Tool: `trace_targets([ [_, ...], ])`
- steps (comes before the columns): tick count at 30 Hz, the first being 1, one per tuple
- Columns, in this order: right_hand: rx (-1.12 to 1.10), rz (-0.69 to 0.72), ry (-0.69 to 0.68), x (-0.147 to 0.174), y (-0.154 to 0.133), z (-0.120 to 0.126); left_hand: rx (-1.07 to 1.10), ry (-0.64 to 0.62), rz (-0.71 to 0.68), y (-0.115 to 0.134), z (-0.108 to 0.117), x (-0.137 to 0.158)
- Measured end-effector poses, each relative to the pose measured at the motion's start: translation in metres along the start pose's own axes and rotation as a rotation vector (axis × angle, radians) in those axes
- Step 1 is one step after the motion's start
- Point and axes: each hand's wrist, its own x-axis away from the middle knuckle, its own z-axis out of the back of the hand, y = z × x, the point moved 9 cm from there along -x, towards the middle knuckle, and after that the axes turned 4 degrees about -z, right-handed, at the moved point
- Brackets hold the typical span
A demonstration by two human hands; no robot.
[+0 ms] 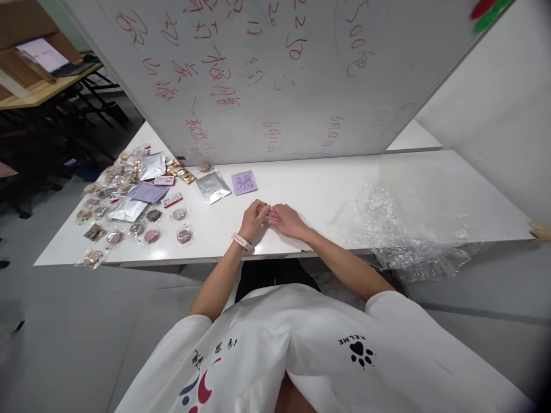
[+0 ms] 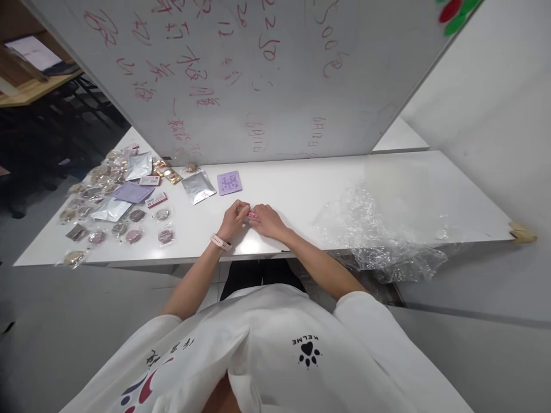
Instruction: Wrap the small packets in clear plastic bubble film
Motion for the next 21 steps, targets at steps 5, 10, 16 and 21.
trace_targets([
  [5, -0.285, -0.088, -0.097, 0.03, 0.004, 0.016, 0.17, 0.077, -0.019, 0.039, -0.002, 0.012],
  [10, -0.325, -0.06, -0.07, 0.057, 0.005, 0.073, 0.243, 0.067, -0.089, 0.082, -0.028, 0.011],
  [16, -0.527, -0.238, 0.229, 0.083, 0.127, 0.183, -0.09, 0.12, -0.09, 0.065, -0.028, 0.049],
  [21, -0.351, -0.782, 1.195, 0.133, 0.323, 0.3, -0.706, 0.24, -0.178, 0.031, -0.002, 0.088],
])
